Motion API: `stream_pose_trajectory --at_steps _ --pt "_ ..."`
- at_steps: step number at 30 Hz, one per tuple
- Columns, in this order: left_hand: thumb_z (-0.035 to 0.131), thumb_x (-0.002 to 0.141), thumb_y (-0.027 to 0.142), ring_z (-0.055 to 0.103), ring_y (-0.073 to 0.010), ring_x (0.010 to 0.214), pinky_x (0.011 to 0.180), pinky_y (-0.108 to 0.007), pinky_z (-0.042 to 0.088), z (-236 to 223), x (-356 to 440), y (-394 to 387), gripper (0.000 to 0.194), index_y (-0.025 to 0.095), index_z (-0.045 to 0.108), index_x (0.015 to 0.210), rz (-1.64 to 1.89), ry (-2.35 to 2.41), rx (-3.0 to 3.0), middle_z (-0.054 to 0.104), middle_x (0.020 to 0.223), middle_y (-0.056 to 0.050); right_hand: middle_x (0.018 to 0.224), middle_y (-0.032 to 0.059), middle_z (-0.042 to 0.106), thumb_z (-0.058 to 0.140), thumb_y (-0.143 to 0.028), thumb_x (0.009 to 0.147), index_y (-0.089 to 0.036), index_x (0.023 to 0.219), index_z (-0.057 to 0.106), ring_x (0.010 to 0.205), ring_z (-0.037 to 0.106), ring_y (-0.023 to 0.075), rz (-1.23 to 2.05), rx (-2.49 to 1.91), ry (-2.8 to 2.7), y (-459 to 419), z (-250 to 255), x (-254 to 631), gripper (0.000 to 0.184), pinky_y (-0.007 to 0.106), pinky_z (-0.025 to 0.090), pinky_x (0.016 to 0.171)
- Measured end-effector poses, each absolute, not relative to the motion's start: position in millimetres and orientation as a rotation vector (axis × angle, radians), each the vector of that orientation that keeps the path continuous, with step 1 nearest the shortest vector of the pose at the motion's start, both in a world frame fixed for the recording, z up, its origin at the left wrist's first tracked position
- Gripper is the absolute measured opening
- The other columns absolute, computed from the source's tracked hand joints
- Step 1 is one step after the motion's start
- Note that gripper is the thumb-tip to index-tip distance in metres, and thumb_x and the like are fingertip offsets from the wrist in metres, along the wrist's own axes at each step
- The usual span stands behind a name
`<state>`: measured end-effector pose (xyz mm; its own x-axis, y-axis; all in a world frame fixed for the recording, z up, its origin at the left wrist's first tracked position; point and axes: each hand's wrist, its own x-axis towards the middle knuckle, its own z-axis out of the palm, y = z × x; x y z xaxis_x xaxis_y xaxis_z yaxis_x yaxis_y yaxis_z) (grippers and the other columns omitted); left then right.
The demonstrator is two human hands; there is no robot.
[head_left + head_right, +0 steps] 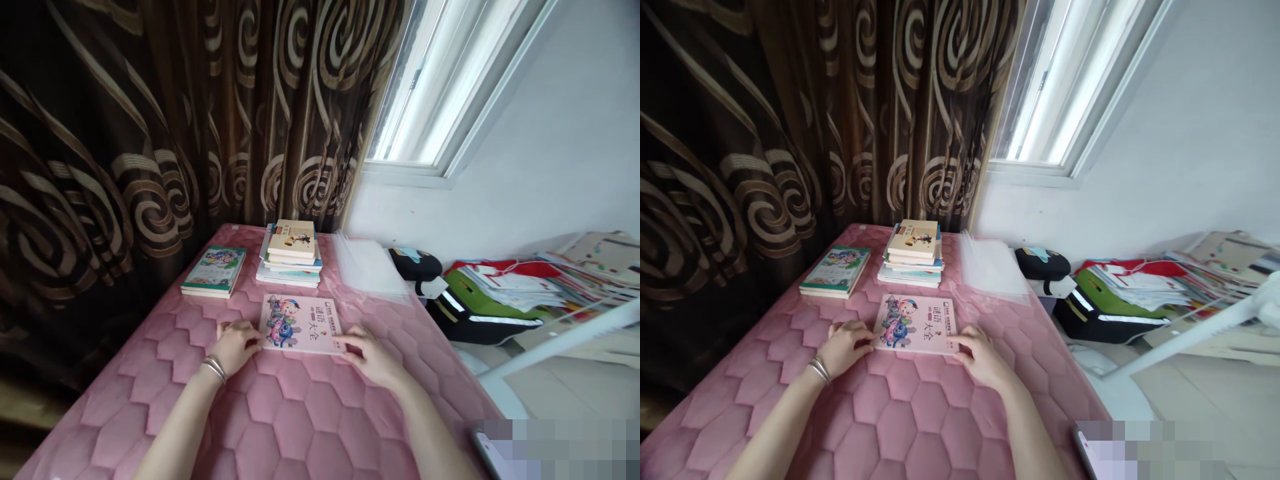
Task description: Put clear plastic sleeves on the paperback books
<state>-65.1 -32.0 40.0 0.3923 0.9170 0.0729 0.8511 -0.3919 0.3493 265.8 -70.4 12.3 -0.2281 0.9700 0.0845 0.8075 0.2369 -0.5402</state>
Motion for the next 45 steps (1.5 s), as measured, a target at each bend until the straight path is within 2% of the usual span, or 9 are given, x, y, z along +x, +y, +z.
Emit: stream_pose_trajectory --at_steps 6,11,18,26,29,32,34,40,45 --pt "0.059 0.078 0.020 0.059 -0.0195 0.099 0.088 -0.038 0.032 38.8 -61.8 -35.2 0.018 0.028 0.070 0.090 0.406 1.571 2.382 0.069 0.096 -0.001 0.101 0.0025 0.055 0.052 -0.032 0.085 -0.031 0.112 0.063 0.102 0.054 0.0196 0.538 -1.624 -2.099 -72.0 18.9 260.8 0.030 0.035 0.043 0.092" --pt "0.057 0.078 0.019 0.058 -0.0200 0.099 0.087 -0.038 0.031 37.7 -60.8 -36.3 0.017 0.026 0.069 0.087 0.402 1.574 2.380 0.068 0.097 -0.002 0.113 0.0071 0.054 0.050 -0.036 0.087 -0.027 0.094 0.068 0.110 0.049 0.0267 0.140 -1.943 -2.026 -32.7 31.9 238.3 0.022 0.047 0.036 0.092" --pt "0.058 0.075 0.017 0.058 -0.0199 0.098 0.088 -0.040 0.030 36.0 -62.1 -36.8 0.016 0.026 0.067 0.086 0.428 1.579 2.368 0.066 0.093 -0.001 0.120 0.0060 0.058 0.051 -0.035 0.089 -0.026 0.115 0.061 0.113 0.050 0.0231 0.088 -1.850 -2.276 29.4 33.9 203.1 0.029 0.039 0.034 0.096" --pt "0.056 0.078 0.019 0.056 -0.0240 0.104 0.089 -0.043 0.031 30.8 -52.0 -39.5 0.019 0.024 0.063 0.096 0.485 1.832 2.323 0.063 0.108 -0.006 0.111 0.0045 0.065 0.051 -0.040 0.088 -0.028 0.104 0.065 0.104 0.058 0.0211 0.090 -2.034 -2.164 31.4 28.4 203.0 0.025 0.032 0.040 0.085" --pt "0.054 0.080 0.019 0.061 -0.0220 0.096 0.085 -0.039 0.034 31.7 -43.9 -42.9 0.015 0.021 0.059 0.095 0.492 1.828 2.227 0.067 0.099 -0.005 0.098 0.0074 0.070 0.050 -0.043 0.087 -0.026 0.100 0.066 0.092 0.063 0.0225 0.104 -2.174 -2.068 21.4 31.6 211.1 0.027 0.033 0.043 0.076" --pt "0.053 0.082 0.019 0.065 -0.0195 0.087 0.081 -0.035 0.037 33.1 -33.8 -48.9 0.007 0.021 0.057 0.086 0.503 1.691 2.167 0.070 0.087 -0.001 0.094 0.0117 0.070 0.052 -0.040 0.084 -0.020 0.095 0.067 0.094 0.063 0.0253 0.090 -2.266 -1.993 5.9 30.6 215.6 0.027 0.034 0.043 0.076" --pt "0.050 0.083 0.015 0.066 -0.0188 0.086 0.081 -0.033 0.039 31.6 -27.5 -52.6 0.010 0.021 0.057 0.087 0.549 1.602 2.152 0.071 0.087 -0.001 0.094 0.0133 0.070 0.049 -0.040 0.085 -0.018 0.094 0.066 0.095 0.064 0.0260 0.092 -2.308 -1.948 -6.5 28.2 215.2 0.029 0.033 0.044 0.074" --pt "0.044 0.080 0.004 0.066 -0.0184 0.095 0.085 -0.032 0.047 10.1 -23.7 -46.5 0.037 0.021 0.048 0.113 0.749 1.496 2.084 0.069 0.102 -0.006 0.084 0.0113 0.072 0.042 -0.042 0.089 -0.018 0.089 0.064 0.083 0.068 0.0245 0.183 -2.359 -1.815 -36.8 20.3 201.7 0.032 0.029 0.043 0.065" --pt "0.041 0.075 -0.003 0.063 -0.0188 0.101 0.089 -0.033 0.049 -3.9 -29.3 -33.5 0.045 0.015 0.046 0.117 0.895 1.425 2.074 0.066 0.108 -0.011 0.081 0.0081 0.073 0.039 -0.039 0.093 -0.021 0.079 0.063 0.080 0.068 0.0208 0.205 -2.260 -1.800 -44.3 11.0 193.1 0.033 0.024 0.037 0.059"
